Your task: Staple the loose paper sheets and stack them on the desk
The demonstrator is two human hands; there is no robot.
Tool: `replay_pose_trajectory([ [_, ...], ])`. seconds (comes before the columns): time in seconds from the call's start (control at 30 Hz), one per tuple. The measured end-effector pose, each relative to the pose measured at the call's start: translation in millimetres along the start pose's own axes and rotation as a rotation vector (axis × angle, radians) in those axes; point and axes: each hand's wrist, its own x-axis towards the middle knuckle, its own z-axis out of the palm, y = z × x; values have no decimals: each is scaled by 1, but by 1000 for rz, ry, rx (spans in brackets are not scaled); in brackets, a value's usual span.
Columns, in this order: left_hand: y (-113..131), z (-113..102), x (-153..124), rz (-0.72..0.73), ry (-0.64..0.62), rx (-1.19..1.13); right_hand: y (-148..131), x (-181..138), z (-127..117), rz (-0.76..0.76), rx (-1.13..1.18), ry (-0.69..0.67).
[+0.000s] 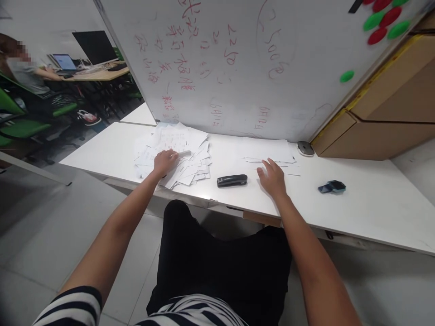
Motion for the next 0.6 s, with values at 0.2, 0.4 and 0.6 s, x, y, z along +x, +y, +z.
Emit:
replay_pose_trajectory([
  [0.2,6,-18,14,10,-120,135,1,1,1,-3,11,18],
  [0.4,7,-19,28,211,-224,100,1,2,1,18,30,46],
  [0.6,3,-31,50,3,-22,-188,2,3,3,24,29,56],
])
